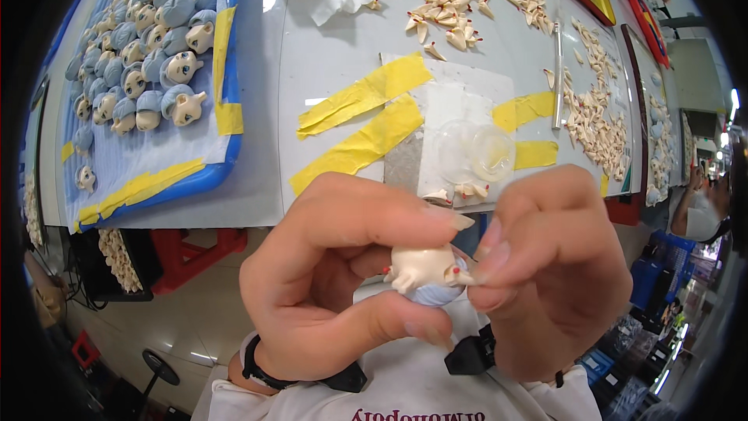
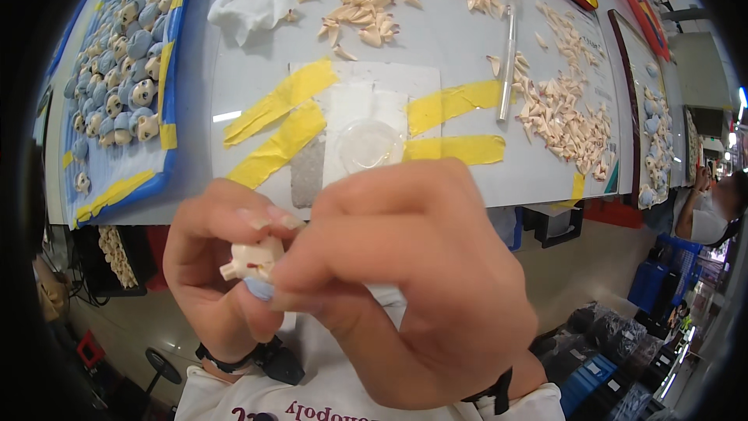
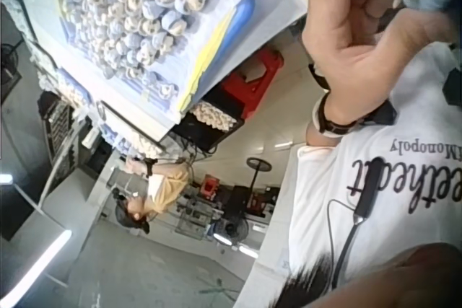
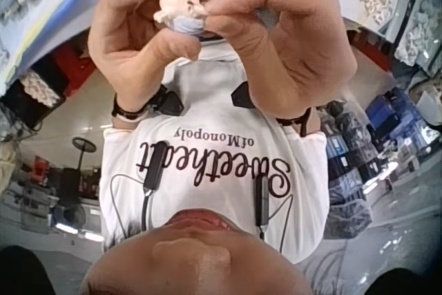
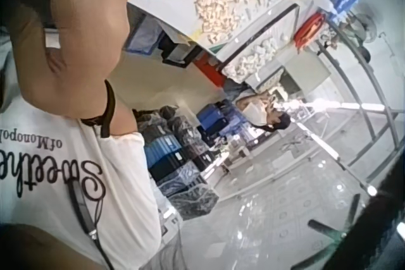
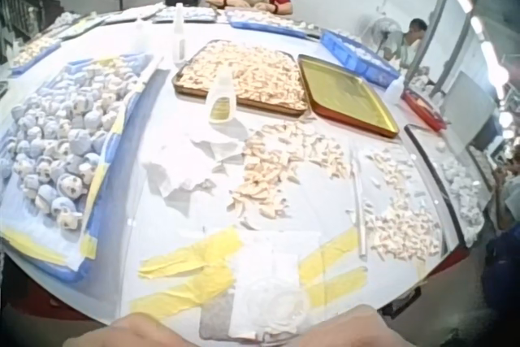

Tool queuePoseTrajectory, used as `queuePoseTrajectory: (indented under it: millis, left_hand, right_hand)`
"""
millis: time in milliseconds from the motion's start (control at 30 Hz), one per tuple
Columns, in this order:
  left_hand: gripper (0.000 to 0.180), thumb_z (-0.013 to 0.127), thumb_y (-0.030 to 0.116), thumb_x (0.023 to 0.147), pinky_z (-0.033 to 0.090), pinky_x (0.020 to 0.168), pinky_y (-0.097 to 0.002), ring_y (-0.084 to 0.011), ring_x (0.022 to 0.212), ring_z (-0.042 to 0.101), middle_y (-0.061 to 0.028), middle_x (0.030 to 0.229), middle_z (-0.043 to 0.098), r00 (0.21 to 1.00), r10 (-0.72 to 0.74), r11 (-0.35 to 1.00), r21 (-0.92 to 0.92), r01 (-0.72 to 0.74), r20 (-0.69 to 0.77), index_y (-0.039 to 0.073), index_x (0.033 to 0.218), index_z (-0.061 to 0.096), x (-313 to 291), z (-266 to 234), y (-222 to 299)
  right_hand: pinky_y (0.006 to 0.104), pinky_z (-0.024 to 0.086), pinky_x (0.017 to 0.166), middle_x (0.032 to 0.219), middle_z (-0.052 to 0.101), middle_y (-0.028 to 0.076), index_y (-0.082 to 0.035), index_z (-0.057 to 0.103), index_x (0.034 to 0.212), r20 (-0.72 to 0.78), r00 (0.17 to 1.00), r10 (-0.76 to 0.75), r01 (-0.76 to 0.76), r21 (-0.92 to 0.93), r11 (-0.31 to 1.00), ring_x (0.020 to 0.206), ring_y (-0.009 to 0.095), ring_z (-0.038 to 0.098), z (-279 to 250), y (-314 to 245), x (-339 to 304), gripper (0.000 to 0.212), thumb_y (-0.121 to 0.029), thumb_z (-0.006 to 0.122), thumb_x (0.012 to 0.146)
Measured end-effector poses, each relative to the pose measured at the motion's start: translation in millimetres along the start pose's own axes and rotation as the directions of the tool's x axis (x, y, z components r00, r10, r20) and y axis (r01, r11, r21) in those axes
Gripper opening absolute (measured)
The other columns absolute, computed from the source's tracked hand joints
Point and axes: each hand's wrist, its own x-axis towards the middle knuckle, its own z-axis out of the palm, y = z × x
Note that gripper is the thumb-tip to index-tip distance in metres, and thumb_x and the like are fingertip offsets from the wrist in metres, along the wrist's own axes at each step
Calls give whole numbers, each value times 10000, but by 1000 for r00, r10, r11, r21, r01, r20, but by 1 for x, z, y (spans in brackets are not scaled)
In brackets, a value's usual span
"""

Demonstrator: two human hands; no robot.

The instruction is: The person assembles small doll heads by attaching tiny, pointed, cream-colored pieces to the sides of the heads. They pick up the doll heads from a blue tray, select the small parts from a pile on the table, and press them into place on the head. The person repeats this process for multiple doll heads throughout the video.

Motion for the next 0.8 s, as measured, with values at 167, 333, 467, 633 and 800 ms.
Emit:
queuePoseTrajectory:
  millis: [167, 333, 467, 633, 800]
  left_hand:
    - [407, 738, 215, 717, 470, 644, -251, -155, 724, 552, -118, 894, 528, 991, 100, 989, 97, -109, 91, -11, 986, 531, -1, -10, -3]
    - [434, 760, 201, 694, 471, 638, -245, -153, 679, 556, -108, 864, 522, 990, 127, 984, 117, -134, 67, -26, 997, 548, -3, -10, -2]
    - [445, 766, 211, 684, 472, 635, -246, -153, 677, 558, -114, 868, 522, 990, 124, 963, 232, -136, 65, -31, 995, 558, -7, -12, -1]
    - [412, 750, 179, 688, 477, 607, -247, -169, 688, 566, -137, 888, 531, 968, 229, 910, 330, -249, 100, -23, 990, 555, -1, -11, -3]
    - [358, 743, 90, 678, 488, 586, -260, -196, 736, 583, -156, 890, 541, 945, 285, 817, 476, -327, 159, -3, 966, 550, 3, -6, 11]
  right_hand:
    - [215, 368, 550, 715, 479, 56, -82, 556, 769, 319, 943, 97, 36, -387, 921, 635, 136, 453, -20, -29, 19, 167, -7, 671, 674]
    - [233, 374, 558, 718, 504, 46, -87, 563, 767, 155, 986, -58, 98, -260, 961, 624, 142, 469, -10, -16, 6, 213, 41, 675, 638]
    - [244, 377, 571, 740, 530, 45, -83, 574, 782, 222, 973, -68, 128, -271, 954, 639, 147, 488, -14, -13, 7, 227, 51, 676, 630]
    - [265, 399, 624, 821, 540, 102, -51, 576, 825, 244, 969, -36, 97, -241, 966, 674, 156, 505, -15, -12, 5, 220, -13, 706, 652]
    - [290, 420, 736, 923, 540, 139, 26, 493, 1008, 240, 959, 150, -159, 21, 987, 783, 187, 532, -18, -10, 5, 464, -157, 760, 675]
